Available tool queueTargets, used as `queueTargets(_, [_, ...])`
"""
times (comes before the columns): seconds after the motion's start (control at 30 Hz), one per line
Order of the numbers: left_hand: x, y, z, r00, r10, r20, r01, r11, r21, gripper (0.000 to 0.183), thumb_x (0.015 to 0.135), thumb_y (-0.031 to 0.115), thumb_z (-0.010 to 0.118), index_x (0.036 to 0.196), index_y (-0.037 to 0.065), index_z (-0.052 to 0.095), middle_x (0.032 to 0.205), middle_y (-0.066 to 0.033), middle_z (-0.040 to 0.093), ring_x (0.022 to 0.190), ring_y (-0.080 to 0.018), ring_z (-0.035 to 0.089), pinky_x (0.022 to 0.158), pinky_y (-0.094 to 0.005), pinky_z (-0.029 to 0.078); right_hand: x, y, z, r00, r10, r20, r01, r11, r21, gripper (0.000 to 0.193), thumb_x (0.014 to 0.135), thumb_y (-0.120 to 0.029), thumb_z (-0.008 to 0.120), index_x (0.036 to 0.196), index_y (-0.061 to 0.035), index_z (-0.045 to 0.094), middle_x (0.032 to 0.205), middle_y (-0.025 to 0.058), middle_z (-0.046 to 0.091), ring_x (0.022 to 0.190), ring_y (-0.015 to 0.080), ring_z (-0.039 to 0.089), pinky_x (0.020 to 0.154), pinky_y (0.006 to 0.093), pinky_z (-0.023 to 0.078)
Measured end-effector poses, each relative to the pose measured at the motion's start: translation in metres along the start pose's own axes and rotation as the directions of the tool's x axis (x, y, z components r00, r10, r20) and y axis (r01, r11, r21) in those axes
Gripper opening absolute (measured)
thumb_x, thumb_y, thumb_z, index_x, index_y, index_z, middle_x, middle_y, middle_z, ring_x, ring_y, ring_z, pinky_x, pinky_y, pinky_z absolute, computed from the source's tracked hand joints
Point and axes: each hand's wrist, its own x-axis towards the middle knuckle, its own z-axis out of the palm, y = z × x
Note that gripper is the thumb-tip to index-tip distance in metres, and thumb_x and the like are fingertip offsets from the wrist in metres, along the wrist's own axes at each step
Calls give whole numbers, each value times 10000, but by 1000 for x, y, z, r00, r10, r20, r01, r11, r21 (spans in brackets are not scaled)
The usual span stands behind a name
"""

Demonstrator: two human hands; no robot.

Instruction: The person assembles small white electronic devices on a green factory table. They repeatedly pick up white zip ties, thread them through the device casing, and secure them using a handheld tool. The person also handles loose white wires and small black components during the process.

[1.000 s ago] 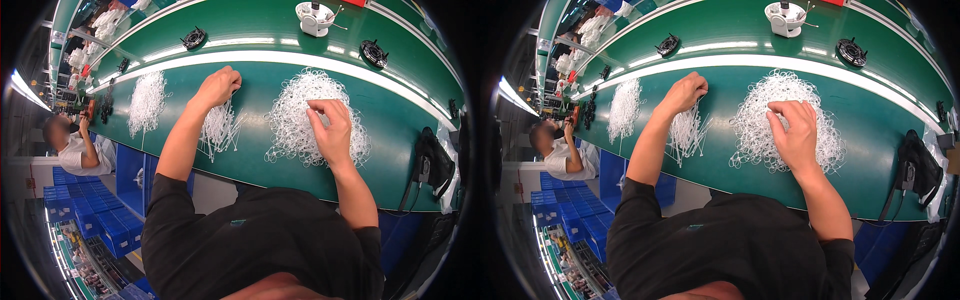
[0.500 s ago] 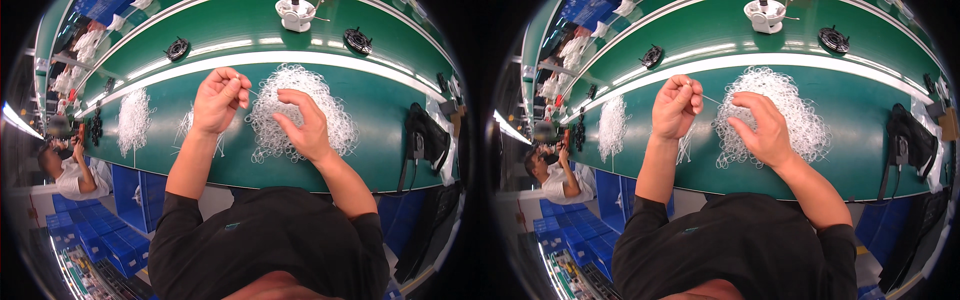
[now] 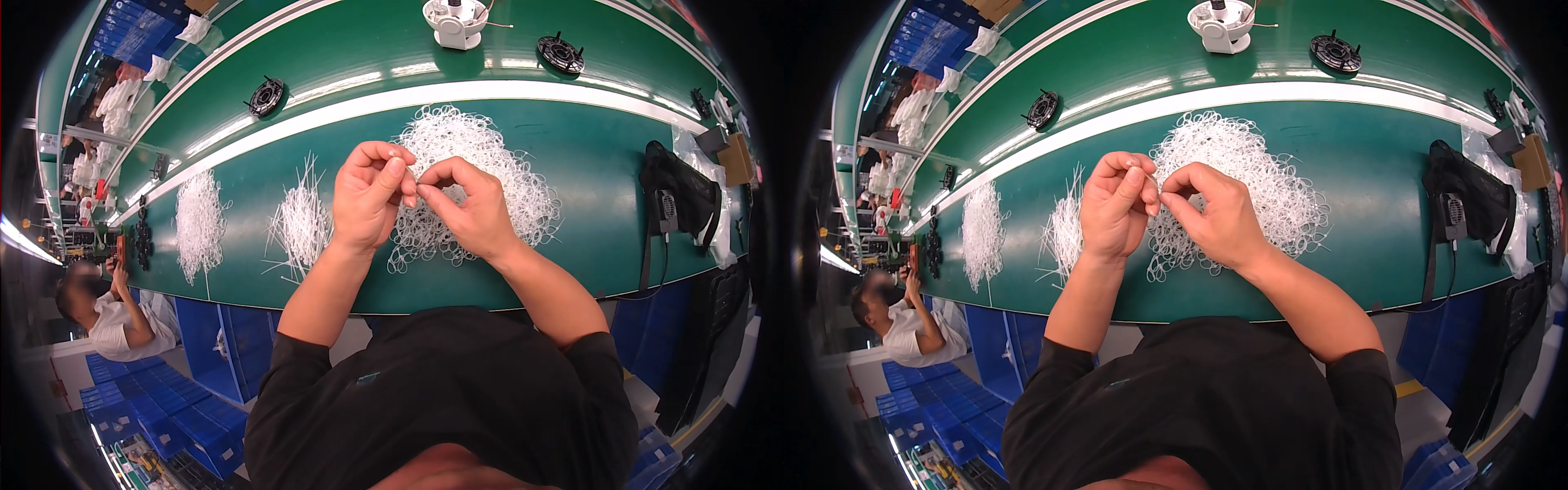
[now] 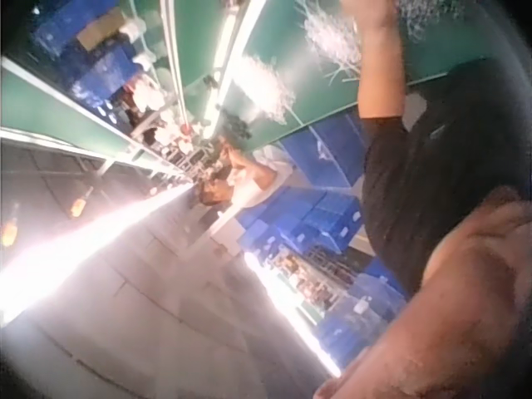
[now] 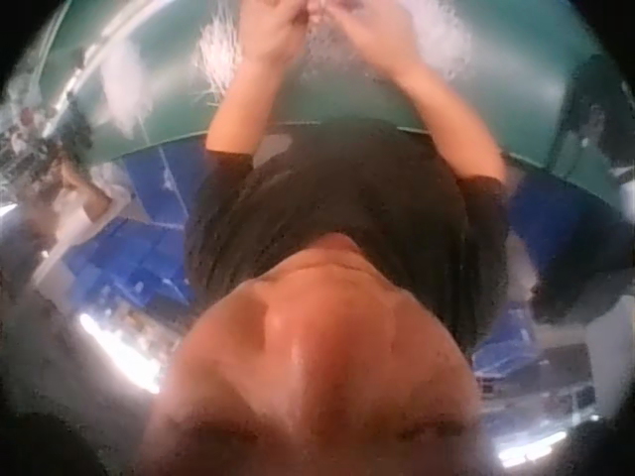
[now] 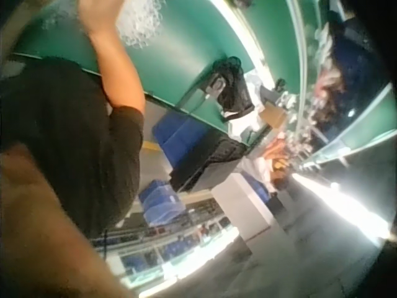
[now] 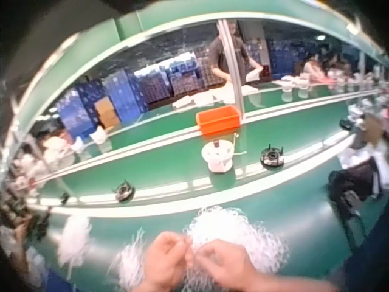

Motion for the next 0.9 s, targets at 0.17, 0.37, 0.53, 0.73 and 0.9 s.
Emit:
queueTargets(0.17, [-3, -13, 3, 963, 267, -46, -194, 797, 572, 111, 938, -14, 635, 1027, -24, 569, 970, -108, 647, 744, -120, 646, 645, -254, 565, 0, 4, -1, 988, -95, -120, 83, 992, -96, 109, 847, -11, 702, 934, -9, 636, 835, 88, 689, 767, 158, 674, 688, 293, 533])
queueTargets(0.37, [-9, -16, 11, 992, 51, -113, 5, 894, 448, 118, 925, 2, 659, 1013, -48, 597, 883, -103, 672, 746, -139, 683, 640, -265, 602, 1, 11, 2, 965, -42, -259, 60, 996, 60, 221, 865, -35, 711, 1062, -9, 615, 850, 86, 697, 792, 149, 674, 729, 299, 545])
queueTargets(0.53, [-7, -18, 7, 987, 35, -156, 29, 922, 386, 132, 928, 0, 656, 1029, -62, 598, 878, -118, 677, 759, -156, 692, 646, -278, 610, 1, 8, 2, 971, -152, -185, 117, 975, -188, 159, 847, -36, 725, 999, -14, 685, 830, 96, 698, 710, 175, 680, 639, 306, 545])
queueTargets(0.73, [-7, -16, 4, 984, 65, -165, 8, 912, 410, 138, 929, -2, 655, 1039, -69, 605, 889, -132, 685, 762, -158, 694, 658, -280, 613, 2, 6, 1, 984, -135, -120, 98, 957, -272, 113, 832, -38, 719, 942, -45, 740, 795, 102, 696, 676, 223, 684, 588, 318, 533])
queueTargets(0.9, [-7, -16, 4, 985, 72, -156, 4, 898, 440, 139, 926, 0, 660, 1036, -72, 614, 882, -132, 691, 763, -152, 692, 665, -278, 612, 3, 10, 0, 978, -180, -105, 143, 946, -291, 123, 824, -35, 716, 944, -46, 743, 774, 95, 691, 668, 220, 680, 581, 316, 527])
